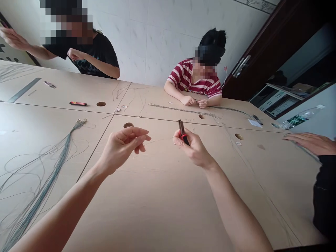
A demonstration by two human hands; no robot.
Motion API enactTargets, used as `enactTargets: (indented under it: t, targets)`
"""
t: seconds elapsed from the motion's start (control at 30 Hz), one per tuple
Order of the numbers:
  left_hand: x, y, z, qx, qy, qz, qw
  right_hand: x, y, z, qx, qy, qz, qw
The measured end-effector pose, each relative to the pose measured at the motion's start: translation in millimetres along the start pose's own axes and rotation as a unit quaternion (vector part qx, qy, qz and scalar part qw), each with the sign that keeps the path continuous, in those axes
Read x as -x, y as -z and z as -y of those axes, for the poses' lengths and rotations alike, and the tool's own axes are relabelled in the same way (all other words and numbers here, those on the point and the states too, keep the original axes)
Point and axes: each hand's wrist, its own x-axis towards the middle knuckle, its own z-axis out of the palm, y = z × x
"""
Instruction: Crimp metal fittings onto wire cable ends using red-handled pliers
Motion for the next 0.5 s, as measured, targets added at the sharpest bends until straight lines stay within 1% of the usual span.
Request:
enactTargets:
  t: [0.1,0.17,0.27,0.33,0.4,0.43,0.47,0.5]
  targets:
    - [6,5.6,1,0.013,0.032,0.070,0.997,9,25,-6,0.031,-0.012,-0.047,0.998]
    - [13,6.2,2,0.026,0.046,0.093,0.994,18,41,-9,0.051,-0.020,-0.071,0.996]
    - [24,0.9,1,0.044,0.042,0.090,0.994,33,63,-12,0.091,-0.032,-0.090,0.991]
    - [30,-5.2,-2,0.055,0.025,0.070,0.996,45,77,-12,0.121,-0.043,-0.097,0.987]
    - [32,-11.5,-6,0.044,0.011,0.050,0.998,57,89,-8,0.150,-0.056,-0.112,0.981]
    - [33,-14.5,-7,0.028,0.011,0.053,0.998,64,95,-6,0.162,-0.061,-0.124,0.977]
    - [34,-17.5,-7,0.006,0.020,0.068,0.997,71,101,-3,0.174,-0.065,-0.136,0.973]
    - [35,-20.7,-7,-0.022,0.034,0.094,0.995,78,108,0,0.187,-0.067,-0.149,0.969]
